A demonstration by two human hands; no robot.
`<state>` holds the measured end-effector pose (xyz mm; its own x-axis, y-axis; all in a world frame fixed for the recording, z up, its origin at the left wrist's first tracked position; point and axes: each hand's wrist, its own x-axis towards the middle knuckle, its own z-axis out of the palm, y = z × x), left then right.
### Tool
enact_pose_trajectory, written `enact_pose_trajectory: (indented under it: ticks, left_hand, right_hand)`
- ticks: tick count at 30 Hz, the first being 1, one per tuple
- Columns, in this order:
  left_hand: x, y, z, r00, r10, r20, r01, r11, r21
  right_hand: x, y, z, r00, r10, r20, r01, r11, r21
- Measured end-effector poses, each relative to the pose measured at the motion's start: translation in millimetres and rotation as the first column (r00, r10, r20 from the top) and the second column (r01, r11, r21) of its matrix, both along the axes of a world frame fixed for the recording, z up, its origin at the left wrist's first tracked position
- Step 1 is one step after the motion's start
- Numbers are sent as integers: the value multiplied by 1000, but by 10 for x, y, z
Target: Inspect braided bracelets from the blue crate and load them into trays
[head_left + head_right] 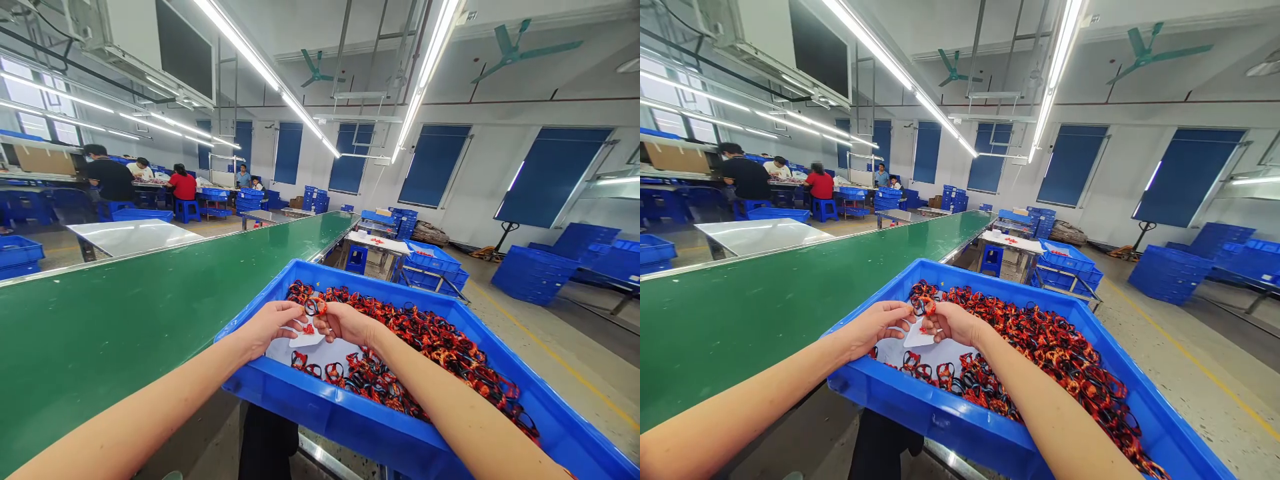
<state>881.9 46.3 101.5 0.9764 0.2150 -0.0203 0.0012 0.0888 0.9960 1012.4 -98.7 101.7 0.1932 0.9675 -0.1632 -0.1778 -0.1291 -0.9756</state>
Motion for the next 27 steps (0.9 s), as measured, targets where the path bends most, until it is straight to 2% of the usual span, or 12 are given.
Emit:
enact_pose_trajectory:
  ticks: [8,13,19,27]
  left_hand:
    - [-6,37,-49,1000,-6,25,6,1000,0]
    - [-30,38,-50,999,-18,45,17,999,41]
    - [-46,40,-79,999,-27,47,22,994,106]
    - [-43,62,-95,998,-55,25,50,986,159]
  right_hand:
    - [-27,17,-44,999,15,40,-14,999,-36]
    - [-14,6,2,979,-35,201,34,999,9]
    - [-2,-3,34,903,-116,414,93,993,75]
    - [-29,20,12,846,-109,521,93,994,56]
